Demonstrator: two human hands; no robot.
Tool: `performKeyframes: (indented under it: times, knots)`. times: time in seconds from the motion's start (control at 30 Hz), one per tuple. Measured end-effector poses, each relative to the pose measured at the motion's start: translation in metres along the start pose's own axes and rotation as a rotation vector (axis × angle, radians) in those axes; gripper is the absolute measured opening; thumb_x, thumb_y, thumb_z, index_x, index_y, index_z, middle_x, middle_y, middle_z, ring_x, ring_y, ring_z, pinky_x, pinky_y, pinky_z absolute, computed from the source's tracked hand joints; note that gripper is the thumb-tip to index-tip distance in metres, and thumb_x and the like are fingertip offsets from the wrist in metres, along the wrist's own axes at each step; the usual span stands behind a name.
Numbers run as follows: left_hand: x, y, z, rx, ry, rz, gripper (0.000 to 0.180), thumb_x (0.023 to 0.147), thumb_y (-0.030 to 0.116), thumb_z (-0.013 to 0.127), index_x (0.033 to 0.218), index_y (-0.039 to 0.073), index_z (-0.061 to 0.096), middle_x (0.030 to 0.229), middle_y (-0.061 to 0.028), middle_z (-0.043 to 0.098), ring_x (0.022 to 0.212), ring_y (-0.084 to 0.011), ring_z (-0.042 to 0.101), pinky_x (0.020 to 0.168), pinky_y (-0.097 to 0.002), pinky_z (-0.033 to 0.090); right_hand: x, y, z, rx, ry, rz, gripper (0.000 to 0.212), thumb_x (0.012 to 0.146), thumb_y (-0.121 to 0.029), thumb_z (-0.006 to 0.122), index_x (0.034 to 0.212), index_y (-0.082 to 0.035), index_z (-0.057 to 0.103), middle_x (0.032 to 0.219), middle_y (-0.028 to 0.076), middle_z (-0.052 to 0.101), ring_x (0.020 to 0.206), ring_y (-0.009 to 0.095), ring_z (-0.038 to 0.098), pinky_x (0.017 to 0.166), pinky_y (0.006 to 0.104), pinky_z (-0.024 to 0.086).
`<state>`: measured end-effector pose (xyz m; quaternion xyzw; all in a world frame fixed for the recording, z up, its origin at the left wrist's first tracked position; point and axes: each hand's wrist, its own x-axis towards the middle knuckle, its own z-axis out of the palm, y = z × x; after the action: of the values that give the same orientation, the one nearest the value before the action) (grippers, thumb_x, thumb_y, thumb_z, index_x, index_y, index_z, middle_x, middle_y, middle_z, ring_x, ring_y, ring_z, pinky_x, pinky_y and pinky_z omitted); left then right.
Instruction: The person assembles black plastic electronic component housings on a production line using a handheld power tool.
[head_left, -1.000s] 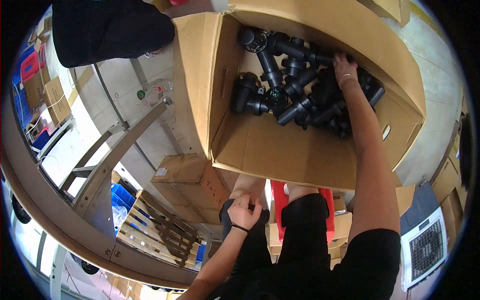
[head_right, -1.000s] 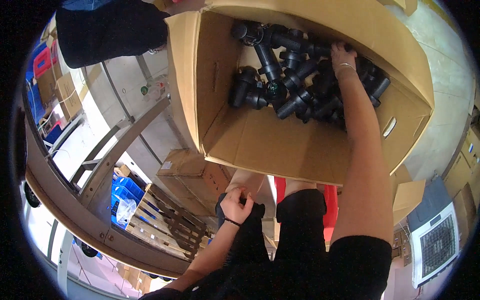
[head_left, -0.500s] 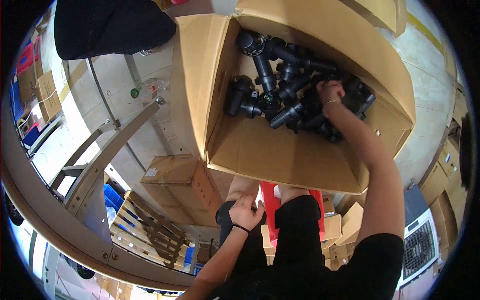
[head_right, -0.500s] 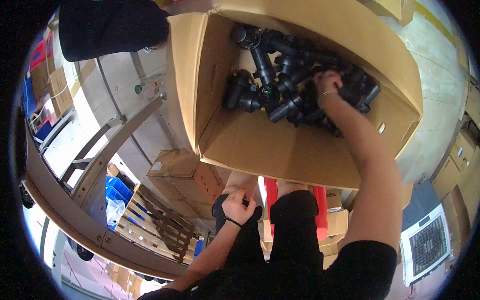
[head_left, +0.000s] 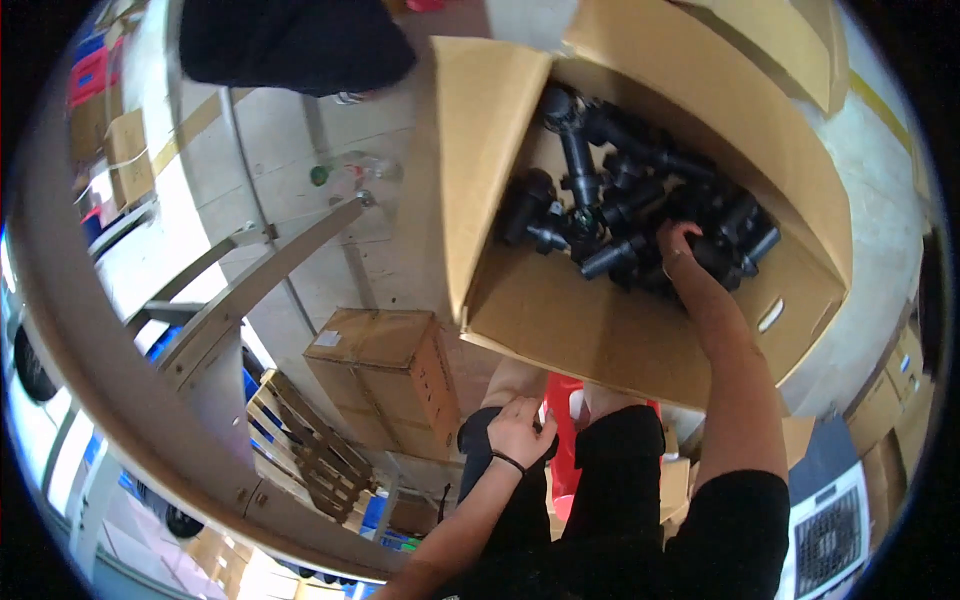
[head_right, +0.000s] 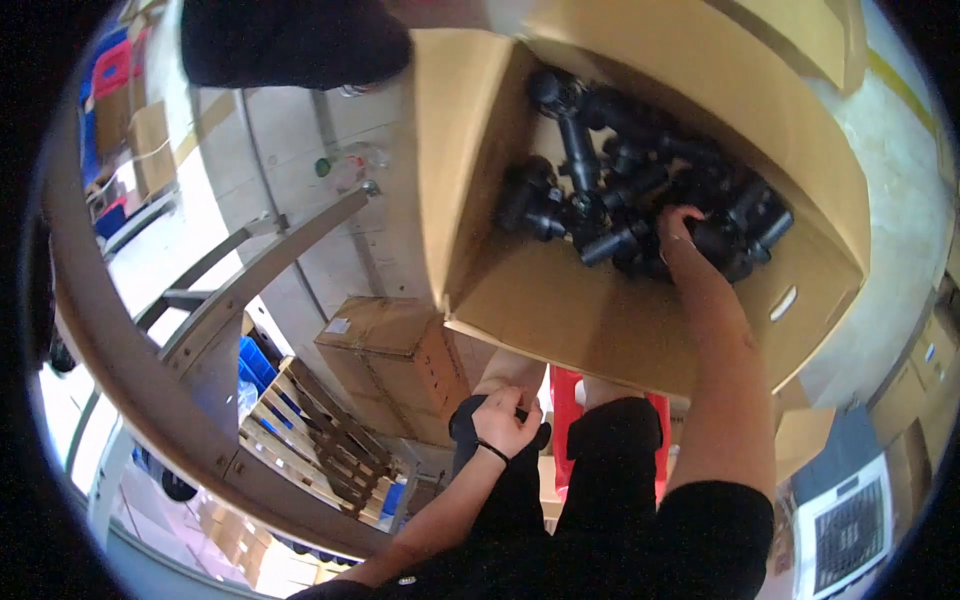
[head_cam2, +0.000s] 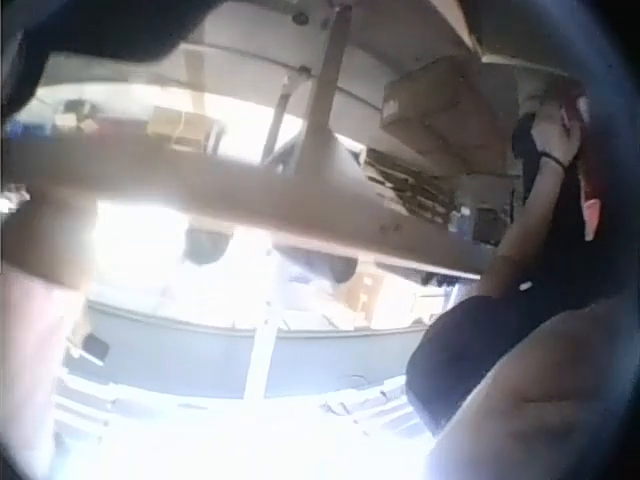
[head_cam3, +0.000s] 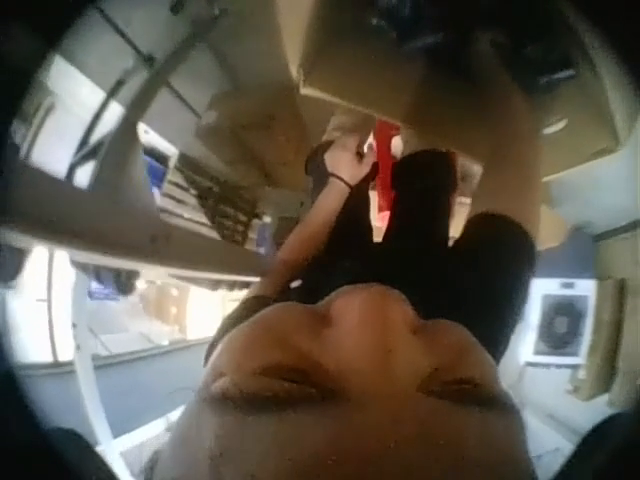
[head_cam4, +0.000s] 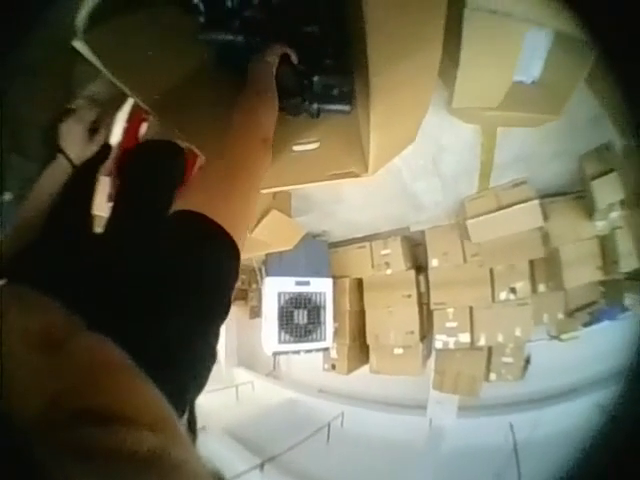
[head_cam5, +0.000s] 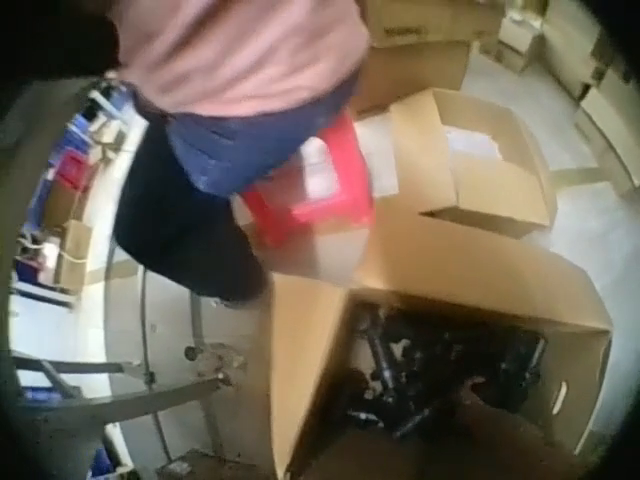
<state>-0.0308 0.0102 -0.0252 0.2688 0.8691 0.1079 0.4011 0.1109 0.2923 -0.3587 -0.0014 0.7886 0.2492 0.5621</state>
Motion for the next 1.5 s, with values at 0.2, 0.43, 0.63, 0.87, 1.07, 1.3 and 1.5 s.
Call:
performKeyframes:
  times: [0.2,0.43,0.63,0.87,1.07,1.3,1.5]
  knots:
    - [0.004,0.006,0.007,-0.120,-0.123,-0.041,0.029,0.075,0.025,0.059,0.098,0.008,0.059,0.086,-0.0146,0.062,0.082,-0.0307,0.061,0.068,-0.0407,0.049,-0.121,0.137,-0.054,0.257,-0.011,-0.321,0.035,0.081,-0.022,0.054,0.114,-0.011,0.057,0.104,0.002,0.061,0.094,0.023,0.059,0.064,0.0453,0.048]
    - [-0.019,0.060,-0.041,-0.435,0.022,0.148,0.075,0.063,0.018,0.071,0.129,0.003,0.039,0.117,-0.0194,0.048,0.112,-0.0382,0.042,0.096,-0.0426,0.036,-0.323,0.225,-0.183,0.448,0.169,-0.507,0.067,0.068,-0.059,0.062,0.115,-0.012,0.052,0.098,0.012,0.065,0.093,0.027,0.061,0.079,0.0391,0.044]
    - [-0.053,0.136,-0.155,-0.434,-0.029,0.637,0.107,0.062,0.029,0.076,0.143,0.008,0.010,0.132,-0.0212,0.040,0.125,-0.0350,0.036,0.105,-0.0432,0.024,-0.468,0.279,-0.259,0.734,0.380,-0.674,0.065,0.065,-0.063,0.063,0.111,-0.017,0.055,0.088,0.012,0.065,0.083,0.029,0.063,0.070,0.0392,0.050]
    - [-0.092,0.130,-0.218,-0.516,-0.101,0.691,0.092,0.069,0.028,0.072,0.141,0.009,0.017,0.107,-0.0192,0.055,0.101,-0.0362,0.053,0.089,-0.0425,0.039,-0.542,0.290,-0.309,0.686,0.490,-0.675,0.074,0.068,-0.064,0.060,0.123,-0.015,0.048,0.086,0.014,0.065,0.079,0.032,0.063,0.070,0.0387,0.051]
    - [-0.117,0.086,-0.293,-0.611,0.039,0.638,0.085,0.067,0.026,0.073,0.136,0.009,0.026,0.109,-0.0206,0.054,0.100,-0.0388,0.054,0.085,-0.0440,0.043,-0.575,0.291,-0.345,0.678,0.580,-0.538,0.073,0.069,-0.061,0.062,0.118,-0.008,0.051,0.080,0.015,0.064,0.074,0.031,0.063,0.066,0.0381,0.050]
    - [-0.164,0.022,-0.404,-0.633,0.382,0.578,0.072,0.068,0.027,0.075,0.125,0.005,0.038,0.110,-0.0195,0.054,0.102,-0.0367,0.053,0.087,-0.0403,0.042,-0.591,0.276,-0.366,0.804,0.726,-0.326,0.042,0.072,-0.046,0.065,0.086,-0.007,0.066,0.077,0.013,0.064,0.075,0.029,0.063,0.068,0.0379,0.050]
    - [-0.208,-0.056,-0.446,-0.599,0.895,0.152,0.069,0.065,0.023,0.079,0.120,0.003,0.041,0.109,-0.0164,0.054,0.102,-0.0284,0.055,0.088,-0.0376,0.043,-0.596,0.259,-0.390,0.915,0.769,-0.331,0.037,0.072,-0.041,0.066,0.085,-0.006,0.065,0.079,0.013,0.064,0.075,0.030,0.062,0.069,0.0385,0.050]
